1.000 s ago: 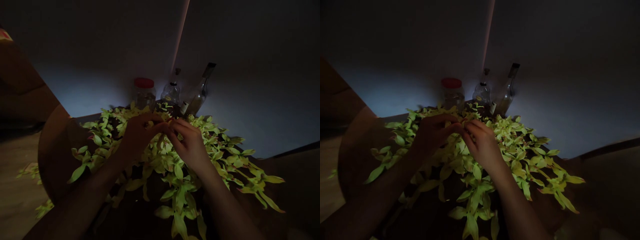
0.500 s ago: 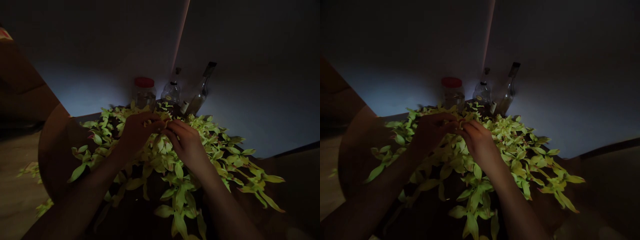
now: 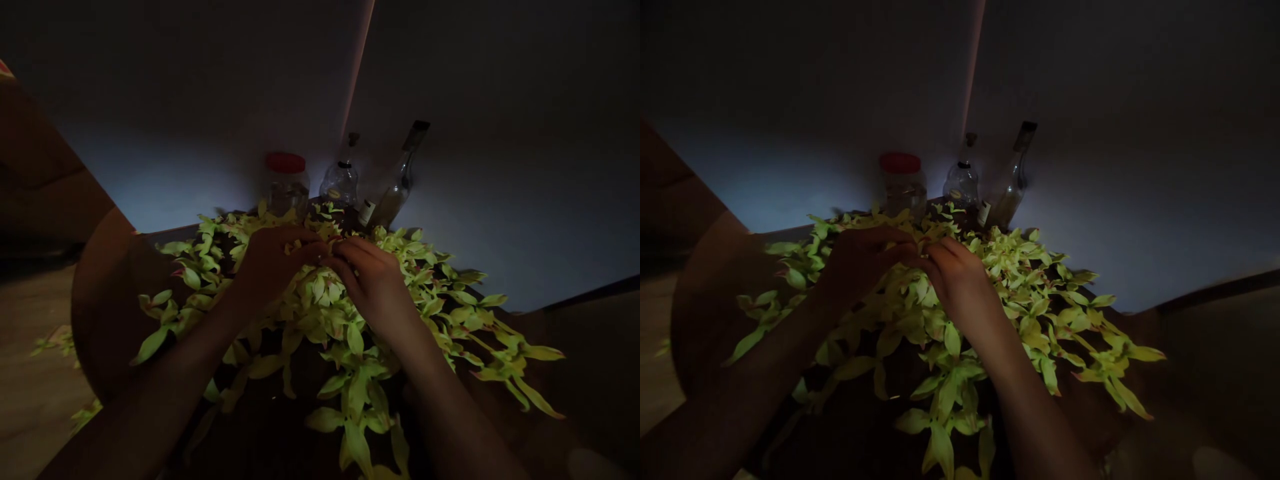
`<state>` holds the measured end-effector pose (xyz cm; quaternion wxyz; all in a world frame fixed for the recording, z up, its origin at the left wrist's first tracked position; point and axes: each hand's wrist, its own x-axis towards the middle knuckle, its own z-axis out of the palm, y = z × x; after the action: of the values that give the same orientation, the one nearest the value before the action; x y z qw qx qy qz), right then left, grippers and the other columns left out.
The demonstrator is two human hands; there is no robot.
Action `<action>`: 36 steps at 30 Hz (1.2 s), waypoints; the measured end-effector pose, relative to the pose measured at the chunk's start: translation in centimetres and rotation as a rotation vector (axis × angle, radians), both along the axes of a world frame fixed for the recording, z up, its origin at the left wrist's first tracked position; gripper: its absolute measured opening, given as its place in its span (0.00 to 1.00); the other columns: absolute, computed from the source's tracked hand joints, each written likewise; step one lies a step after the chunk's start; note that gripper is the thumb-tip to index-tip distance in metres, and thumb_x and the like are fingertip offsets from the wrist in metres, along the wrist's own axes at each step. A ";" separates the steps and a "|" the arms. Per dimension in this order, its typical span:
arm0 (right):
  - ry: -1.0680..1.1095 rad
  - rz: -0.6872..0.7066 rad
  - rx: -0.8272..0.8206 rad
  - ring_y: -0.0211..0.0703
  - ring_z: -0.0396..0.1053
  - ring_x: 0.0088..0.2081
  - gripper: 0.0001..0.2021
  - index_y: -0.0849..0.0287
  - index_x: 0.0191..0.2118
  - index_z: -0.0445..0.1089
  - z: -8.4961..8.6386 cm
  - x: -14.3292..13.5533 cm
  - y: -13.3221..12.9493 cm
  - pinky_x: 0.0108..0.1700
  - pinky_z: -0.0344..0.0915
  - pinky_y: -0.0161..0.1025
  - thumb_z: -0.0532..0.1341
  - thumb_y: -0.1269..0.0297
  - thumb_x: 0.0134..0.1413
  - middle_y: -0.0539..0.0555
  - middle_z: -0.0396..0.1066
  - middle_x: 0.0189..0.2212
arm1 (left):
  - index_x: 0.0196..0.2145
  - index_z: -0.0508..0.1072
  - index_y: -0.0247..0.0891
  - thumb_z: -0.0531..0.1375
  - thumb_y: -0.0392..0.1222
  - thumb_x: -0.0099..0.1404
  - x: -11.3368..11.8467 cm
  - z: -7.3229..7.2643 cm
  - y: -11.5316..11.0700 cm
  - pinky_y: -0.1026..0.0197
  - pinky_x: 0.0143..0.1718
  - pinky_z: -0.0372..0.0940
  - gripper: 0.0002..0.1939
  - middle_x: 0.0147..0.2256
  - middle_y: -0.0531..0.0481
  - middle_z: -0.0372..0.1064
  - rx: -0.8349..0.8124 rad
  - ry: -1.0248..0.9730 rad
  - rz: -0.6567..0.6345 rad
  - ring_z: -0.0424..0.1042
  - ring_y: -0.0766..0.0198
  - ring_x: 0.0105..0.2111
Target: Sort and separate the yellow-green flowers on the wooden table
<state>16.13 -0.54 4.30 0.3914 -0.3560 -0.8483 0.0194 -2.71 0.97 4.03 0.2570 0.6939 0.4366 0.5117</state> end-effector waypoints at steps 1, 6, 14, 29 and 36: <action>0.003 -0.001 0.000 0.39 0.71 0.37 0.07 0.64 0.39 0.73 0.0 0.0 0.0 0.40 0.65 0.35 0.59 0.69 0.67 0.54 0.71 0.35 | 0.34 0.83 0.44 0.67 0.45 0.65 0.0 -0.1 0.0 0.67 0.37 0.66 0.06 0.33 0.57 0.79 0.008 0.017 0.004 0.76 0.65 0.34; 0.008 0.001 -0.042 0.40 0.70 0.37 0.09 0.61 0.38 0.73 0.2 0.0 0.1 0.41 0.64 0.37 0.57 0.68 0.69 0.54 0.72 0.35 | 0.39 0.81 0.39 0.61 0.46 0.70 0.3 -0.4 -0.3 0.63 0.43 0.66 0.10 0.39 0.51 0.79 0.205 0.179 0.096 0.75 0.61 0.40; 0.163 -0.049 -0.289 0.35 0.58 0.27 0.14 0.59 0.24 0.59 0.7 -0.6 -0.2 0.31 0.52 0.36 0.57 0.68 0.63 0.47 0.58 0.24 | 0.37 0.73 0.38 0.54 0.42 0.72 1.3 -1.1 -0.3 0.60 0.44 0.65 0.10 0.36 0.48 0.74 0.344 0.246 0.126 0.73 0.60 0.38; 0.285 -0.240 -0.207 0.35 0.59 0.27 0.14 0.59 0.23 0.62 0.1 0.0 0.7 0.31 0.52 0.36 0.58 0.68 0.60 0.47 0.60 0.22 | 0.40 0.72 0.39 0.59 0.39 0.71 0.3 -0.5 -0.2 0.57 0.46 0.64 0.02 0.39 0.48 0.73 0.562 0.185 0.347 0.70 0.59 0.41; 0.162 -0.020 -0.079 0.42 0.73 0.39 0.08 0.58 0.42 0.77 -0.5 -1.5 -0.1 0.42 0.66 0.37 0.59 0.68 0.67 0.55 0.76 0.39 | 0.35 0.77 0.39 0.66 0.41 0.65 1.6 -0.4 -0.9 0.64 0.40 0.67 0.03 0.33 0.53 0.76 0.151 0.012 0.174 0.72 0.64 0.33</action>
<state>14.67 -0.61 3.75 0.4447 -0.3768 -0.8089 0.0776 -1.08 0.04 3.68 0.1560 0.6739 0.4570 0.5591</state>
